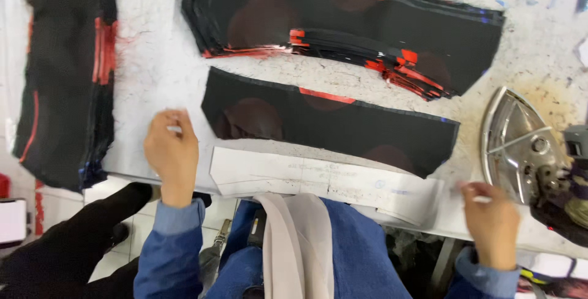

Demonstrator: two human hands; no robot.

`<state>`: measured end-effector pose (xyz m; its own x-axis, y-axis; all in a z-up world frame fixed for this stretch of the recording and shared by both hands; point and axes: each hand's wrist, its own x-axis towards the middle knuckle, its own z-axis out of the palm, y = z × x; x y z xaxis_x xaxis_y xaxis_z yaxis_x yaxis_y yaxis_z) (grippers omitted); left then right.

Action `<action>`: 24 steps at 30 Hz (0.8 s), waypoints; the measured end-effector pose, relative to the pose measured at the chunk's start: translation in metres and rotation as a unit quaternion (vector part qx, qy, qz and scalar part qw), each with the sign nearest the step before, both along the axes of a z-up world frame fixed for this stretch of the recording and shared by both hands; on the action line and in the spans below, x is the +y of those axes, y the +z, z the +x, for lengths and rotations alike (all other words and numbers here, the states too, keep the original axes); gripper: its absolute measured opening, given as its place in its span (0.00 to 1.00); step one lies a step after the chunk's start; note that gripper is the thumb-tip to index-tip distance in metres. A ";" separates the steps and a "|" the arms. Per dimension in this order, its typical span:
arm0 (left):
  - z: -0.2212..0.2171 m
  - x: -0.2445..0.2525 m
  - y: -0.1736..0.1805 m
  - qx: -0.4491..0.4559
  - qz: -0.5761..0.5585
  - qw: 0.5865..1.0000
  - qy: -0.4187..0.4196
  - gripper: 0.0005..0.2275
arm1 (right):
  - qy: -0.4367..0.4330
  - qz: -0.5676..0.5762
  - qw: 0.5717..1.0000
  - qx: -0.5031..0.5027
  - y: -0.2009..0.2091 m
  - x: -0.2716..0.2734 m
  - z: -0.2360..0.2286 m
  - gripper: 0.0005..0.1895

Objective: The person irons a piece of black fabric with red patterns using a steam iron. They repeatedly pick up the fabric, align it with a paper template on the table, and press it with the iron. The person also uses scissors to trim the fabric edges and handles a stack of similar fabric pieces.

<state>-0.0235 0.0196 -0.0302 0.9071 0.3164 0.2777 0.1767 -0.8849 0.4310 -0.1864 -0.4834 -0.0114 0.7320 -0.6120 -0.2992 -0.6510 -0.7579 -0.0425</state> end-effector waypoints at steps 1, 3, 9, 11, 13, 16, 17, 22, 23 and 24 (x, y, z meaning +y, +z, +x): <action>-0.009 0.004 0.003 0.060 -0.013 0.998 -0.022 0.04 | -0.046 0.059 0.997 0.018 0.005 0.019 0.004 0.19; -0.022 0.003 0.008 0.118 -0.021 0.992 -0.038 0.06 | -0.086 0.124 0.988 0.036 0.014 0.048 0.011 0.26; -0.033 -0.022 0.010 0.149 -0.038 0.988 -0.001 0.23 | -0.110 0.099 0.989 0.002 0.006 0.063 0.005 0.36; -0.033 -0.023 0.012 0.201 -0.098 0.974 0.020 0.20 | -0.146 0.127 0.981 0.032 0.024 0.076 0.016 0.37; -0.031 -0.020 0.010 0.217 -0.110 0.970 0.016 0.19 | -0.153 0.130 0.979 0.034 0.022 0.077 0.015 0.38; -0.029 -0.016 0.011 0.241 -0.102 0.965 0.002 0.18 | -0.147 0.134 0.978 0.056 0.021 0.077 0.013 0.31; -0.028 -0.017 0.011 0.248 -0.083 0.965 -0.009 0.19 | -0.135 0.135 0.979 0.073 0.021 0.077 0.011 0.27; -0.032 -0.034 0.024 0.189 -0.033 0.971 -0.146 0.10 | -0.092 0.144 0.984 0.042 0.018 0.073 0.007 0.32; -0.035 -0.034 0.020 0.234 -0.041 0.960 -0.146 0.10 | -0.092 0.162 0.982 0.040 0.025 0.076 0.011 0.33; -0.041 -0.028 0.021 0.232 -0.041 0.961 -0.147 0.10 | -0.092 0.162 0.982 0.038 0.020 0.068 0.006 0.33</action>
<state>-0.0641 -0.0081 -0.0090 0.9807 0.0313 -0.1931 0.1145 -0.8920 0.4373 -0.1809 -0.4156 0.0087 0.5861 -0.5961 -0.5488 -0.7864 -0.5817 -0.2080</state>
